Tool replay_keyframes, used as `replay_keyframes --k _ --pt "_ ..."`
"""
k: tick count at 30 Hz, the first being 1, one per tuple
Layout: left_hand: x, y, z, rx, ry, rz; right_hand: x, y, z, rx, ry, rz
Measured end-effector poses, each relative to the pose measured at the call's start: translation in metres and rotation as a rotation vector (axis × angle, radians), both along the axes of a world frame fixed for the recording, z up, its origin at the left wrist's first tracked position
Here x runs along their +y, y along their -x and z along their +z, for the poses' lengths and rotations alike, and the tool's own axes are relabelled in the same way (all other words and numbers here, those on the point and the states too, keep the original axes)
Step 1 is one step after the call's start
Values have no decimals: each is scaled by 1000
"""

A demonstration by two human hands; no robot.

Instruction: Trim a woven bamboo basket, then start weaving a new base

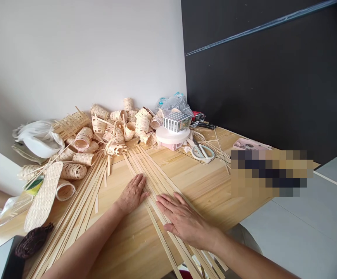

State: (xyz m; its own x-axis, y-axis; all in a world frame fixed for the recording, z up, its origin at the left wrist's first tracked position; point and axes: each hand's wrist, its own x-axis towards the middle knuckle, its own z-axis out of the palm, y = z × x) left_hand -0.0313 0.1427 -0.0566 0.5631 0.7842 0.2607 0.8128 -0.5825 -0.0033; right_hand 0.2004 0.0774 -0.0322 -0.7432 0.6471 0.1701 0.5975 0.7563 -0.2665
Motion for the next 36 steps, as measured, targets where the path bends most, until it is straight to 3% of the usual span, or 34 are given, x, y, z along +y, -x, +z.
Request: replay_keyframes --k 13,20,28,36 --pt "-5 -5 13 79 12 11 0 -11 10 -2 -7 -29" --pt "-21 -12 32 132 59 22 -6 -54 12 42 -36 -225" --pt "-88 -33 71 -75 122 -20 -27 -112 -11 177 -59 -370" --pt "-175 -68 57 -159 175 30 -15 -121 -16 349 -38 -309"
